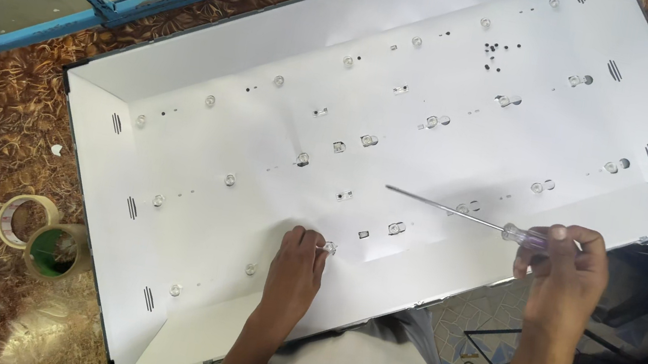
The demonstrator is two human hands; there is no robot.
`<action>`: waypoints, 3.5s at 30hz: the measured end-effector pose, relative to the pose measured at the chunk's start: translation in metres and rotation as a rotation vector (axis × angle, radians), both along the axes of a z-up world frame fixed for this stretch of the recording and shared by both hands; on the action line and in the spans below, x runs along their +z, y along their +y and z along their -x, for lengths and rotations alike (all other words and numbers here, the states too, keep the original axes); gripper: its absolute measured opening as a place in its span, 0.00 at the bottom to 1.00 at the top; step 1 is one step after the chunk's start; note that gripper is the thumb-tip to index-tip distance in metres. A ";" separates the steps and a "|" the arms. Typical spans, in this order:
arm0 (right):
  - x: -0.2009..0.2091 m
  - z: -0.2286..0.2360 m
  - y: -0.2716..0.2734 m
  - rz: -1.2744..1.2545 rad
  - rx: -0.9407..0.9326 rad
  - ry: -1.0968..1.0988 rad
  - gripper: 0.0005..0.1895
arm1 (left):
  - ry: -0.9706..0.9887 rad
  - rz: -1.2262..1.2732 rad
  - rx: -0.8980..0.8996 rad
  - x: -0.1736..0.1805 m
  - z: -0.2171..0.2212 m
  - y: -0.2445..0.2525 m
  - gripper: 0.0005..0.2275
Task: The person uses a screwdriver to tighten screws into a white rectangular light fixture panel, securing multiple clear bulb sockets in place. The person works systematically across the panel, handling screws and the screwdriver to fasten each socket.
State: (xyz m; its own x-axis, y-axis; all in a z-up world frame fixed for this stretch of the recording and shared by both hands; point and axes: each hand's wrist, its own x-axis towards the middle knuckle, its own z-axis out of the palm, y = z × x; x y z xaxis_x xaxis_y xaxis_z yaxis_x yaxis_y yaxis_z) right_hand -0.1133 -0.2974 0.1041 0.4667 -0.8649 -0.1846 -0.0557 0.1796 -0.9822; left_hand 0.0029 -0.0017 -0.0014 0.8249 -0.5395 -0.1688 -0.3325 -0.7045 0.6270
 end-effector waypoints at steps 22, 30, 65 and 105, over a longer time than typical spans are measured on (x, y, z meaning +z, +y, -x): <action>-0.039 0.003 -0.066 -0.480 0.400 -0.140 0.19 | -0.086 -0.351 -0.220 -0.011 -0.005 -0.031 0.10; -0.055 -0.031 -0.063 -0.332 0.448 0.206 0.18 | -0.189 -0.425 -0.040 -0.042 -0.004 -0.036 0.14; -0.076 0.033 -0.263 0.127 0.372 0.493 0.10 | 0.147 -0.385 0.182 -0.068 -0.033 -0.026 0.17; -0.068 0.106 -0.327 0.571 -0.031 0.360 0.17 | -0.055 0.401 0.017 0.051 0.108 -0.122 0.07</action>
State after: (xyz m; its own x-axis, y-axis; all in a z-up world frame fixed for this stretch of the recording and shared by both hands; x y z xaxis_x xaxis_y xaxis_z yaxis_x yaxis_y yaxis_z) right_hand -0.2193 -0.6240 0.0364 0.4351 -0.8849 0.1664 -0.4007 -0.3558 -0.8443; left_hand -0.1050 -0.1234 0.0494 0.8360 -0.5400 0.0976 -0.3641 -0.4129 0.8348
